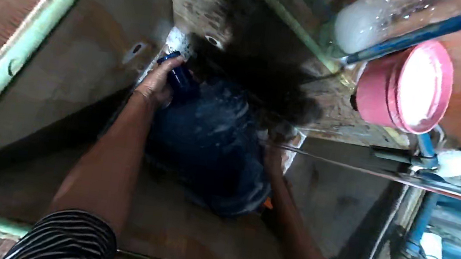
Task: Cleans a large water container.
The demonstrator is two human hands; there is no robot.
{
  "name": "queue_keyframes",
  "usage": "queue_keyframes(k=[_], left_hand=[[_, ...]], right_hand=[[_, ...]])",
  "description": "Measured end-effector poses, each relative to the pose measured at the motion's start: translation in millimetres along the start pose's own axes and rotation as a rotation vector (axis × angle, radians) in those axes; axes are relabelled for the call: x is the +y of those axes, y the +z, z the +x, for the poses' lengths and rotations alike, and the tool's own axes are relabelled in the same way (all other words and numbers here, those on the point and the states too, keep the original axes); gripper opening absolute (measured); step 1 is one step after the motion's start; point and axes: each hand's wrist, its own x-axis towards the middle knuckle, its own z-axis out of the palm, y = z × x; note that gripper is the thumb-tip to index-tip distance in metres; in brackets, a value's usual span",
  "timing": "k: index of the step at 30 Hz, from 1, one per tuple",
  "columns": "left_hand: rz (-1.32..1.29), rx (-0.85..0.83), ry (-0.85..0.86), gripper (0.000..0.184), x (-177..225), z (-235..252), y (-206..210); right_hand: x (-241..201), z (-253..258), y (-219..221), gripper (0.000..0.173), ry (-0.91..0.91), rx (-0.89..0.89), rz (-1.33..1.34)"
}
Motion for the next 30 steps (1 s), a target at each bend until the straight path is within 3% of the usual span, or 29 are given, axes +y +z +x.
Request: queue_keyframes(k=[2,4,6,9,10,13,16,17,19,21,24,26,28,30], left_hand=[[0.073,0.204,-0.026,0.060,-4,6,-1],[0.057,0.256,0.008,0.048,0,-5,6],[0.041,0.123,0.064,0.030,13,-34,24],[0.057,-0.022,0.184,0.029,32,-80,56],[0.078,-0.074,0.222,0.028,35,-94,64],[0.257,-0.324,0.262,0.050,38,-154,84],[0.377,-0.557,0.224,0.060,46,-184,92],[0.373,-0.544,0.232,0.055,47,-186,88],[0.268,-0.364,0.274,0.049,45,-180,84],[0.181,-0.239,0.298,0.051,35,-177,88],[0.271,-0.487,0.305,0.053,35,-189,93],[0.273,-0.557,0.298,0.050,42,-188,81],[0.222,-0.329,0.282,0.038,49,-175,58],[0.140,0.103,0.275,0.042,44,-136,33]], right_hand=[[-8,-62,19,0.042,-0.310,0.186,0.038],[-23,-101,39,0.044,-0.605,0.272,0.075],[-55,-109,42,0.041,-0.810,0.311,0.099],[-118,-78,0,0.034,-0.986,0.380,0.006],[-137,-66,-21,0.033,-0.961,0.321,-0.069],[-169,-18,-86,0.033,-0.600,-0.078,-0.243],[-164,-5,-104,0.030,-0.398,-0.157,-0.193],[-169,-25,-102,0.034,-0.406,-0.147,-0.235],[-171,-61,-96,0.039,-0.583,-0.103,-0.248],[-172,-54,-97,0.035,-0.635,-0.151,-0.182],[-145,8,-109,0.038,-0.417,-0.283,-0.026],[-104,15,-97,0.041,-0.227,-0.252,0.141],[-50,-16,-56,0.044,-0.060,-0.100,0.258],[-18,-66,-4,0.046,-0.044,0.023,0.263]])
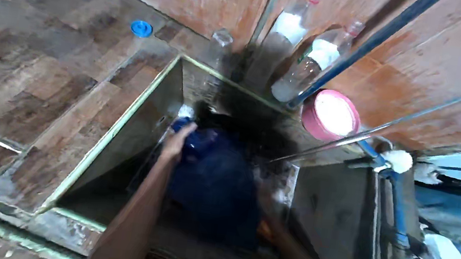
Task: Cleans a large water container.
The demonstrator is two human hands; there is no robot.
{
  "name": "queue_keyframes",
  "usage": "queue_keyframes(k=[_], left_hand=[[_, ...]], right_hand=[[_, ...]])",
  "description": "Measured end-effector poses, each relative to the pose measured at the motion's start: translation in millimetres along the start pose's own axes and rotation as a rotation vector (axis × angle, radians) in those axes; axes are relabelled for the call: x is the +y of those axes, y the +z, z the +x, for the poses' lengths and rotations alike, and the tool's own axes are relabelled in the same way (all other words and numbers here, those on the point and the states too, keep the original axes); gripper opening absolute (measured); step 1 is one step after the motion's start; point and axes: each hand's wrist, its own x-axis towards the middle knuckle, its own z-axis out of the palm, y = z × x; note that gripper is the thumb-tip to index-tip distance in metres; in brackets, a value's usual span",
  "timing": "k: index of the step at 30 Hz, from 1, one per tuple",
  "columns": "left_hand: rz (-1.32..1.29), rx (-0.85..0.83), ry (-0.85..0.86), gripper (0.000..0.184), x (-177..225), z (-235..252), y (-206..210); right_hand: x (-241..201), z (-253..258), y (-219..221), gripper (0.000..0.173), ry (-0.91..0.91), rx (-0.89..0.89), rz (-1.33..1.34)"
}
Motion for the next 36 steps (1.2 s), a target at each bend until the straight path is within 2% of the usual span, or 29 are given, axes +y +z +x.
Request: queue_keyframes(k=[1,2,3,5,6,8,10,11,12,13,15,16,17,19,20,22,24,25,26,28,29,30,31,34,35,36], left_hand=[[-0.021,0.179,0.003,0.051,-14,25,-9],[-0.051,0.278,-0.005,0.056,-25,45,-16],[-0.066,0.301,-0.035,0.056,-29,53,-16],[-0.079,0.192,-0.055,0.044,-29,55,-11],[-0.076,0.082,-0.063,0.040,-26,49,-9],[0.006,-0.136,-0.080,0.030,-21,35,-6],[0.061,-0.296,-0.119,0.024,-21,31,-9],[0.053,-0.308,-0.140,0.025,-22,34,-12],[0.047,-0.256,-0.168,0.028,-23,42,-16],[0.020,-0.130,-0.210,0.034,-27,57,-19],[-0.038,0.212,-0.233,0.052,-50,90,-23],[-0.045,0.312,-0.221,0.056,-59,97,-20],[-0.040,0.321,-0.210,0.054,-63,98,-14],[-0.047,0.200,-0.211,0.040,-61,88,2],[-0.069,0.116,-0.226,0.031,-60,83,7],[-0.099,-0.049,-0.280,0.022,-55,73,10],[-0.099,-0.126,-0.309,0.020,-55,76,3],[-0.082,-0.084,-0.324,0.028,-60,82,-4],[-0.049,0.026,-0.329,0.038,-66,92,-11],[0.027,0.297,-0.335,0.058,-86,110,-22],[0.061,0.373,-0.334,0.059,-94,111,-24],[0.070,0.393,-0.330,0.056,-100,110,-23],[0.054,0.365,-0.332,0.054,-104,108,-19],[-0.059,0.274,-0.314,0.053,-115,112,-14],[-0.074,0.233,-0.323,0.053,-118,109,-15],[-0.064,0.207,-0.344,0.055,-120,109,-21]], right_hand=[[3,-23,18,0.047,-0.076,0.037,-0.002],[-3,-40,31,0.048,-0.184,0.050,0.022],[-16,-51,42,0.050,-0.319,0.054,0.040],[-54,-34,54,0.052,-0.576,0.103,0.039],[-76,-10,48,0.052,-0.614,0.123,0.023],[-104,51,13,0.045,-0.456,-0.019,0.049],[-80,97,-9,0.045,-0.233,-0.170,-0.007],[-51,103,-8,0.045,-0.137,-0.187,-0.054],[-23,95,-1,0.044,-0.075,-0.157,-0.116],[-2,73,8,0.044,-0.060,-0.082,-0.152],[15,13,25,0.044,-0.211,0.055,-0.192],[9,-8,34,0.045,-0.332,0.097,-0.183],[-4,-16,43,0.047,-0.447,0.115,-0.153],[-46,9,50,0.051,-0.579,0.112,-0.106],[-68,34,41,0.051,-0.544,0.070,-0.093],[-86,82,11,0.051,-0.309,-0.089,-0.061],[-45,94,0,0.047,-0.082,-0.107,-0.087],[-13,79,0,0.046,-0.052,-0.084,-0.166],[14,52,1,0.045,-0.092,-0.050,-0.223],[47,-9,1,0.042,-0.341,0.018,-0.275],[51,-28,1,0.038,-0.438,0.036,-0.282],[50,-33,0,0.034,-0.456,0.048,-0.291],[45,-20,-2,0.036,-0.385,0.053,-0.296],[38,65,-15,0.044,0.132,-0.039,-0.218],[44,71,-16,0.044,0.179,-0.035,-0.235],[46,62,-13,0.042,0.095,-0.021,-0.276]])
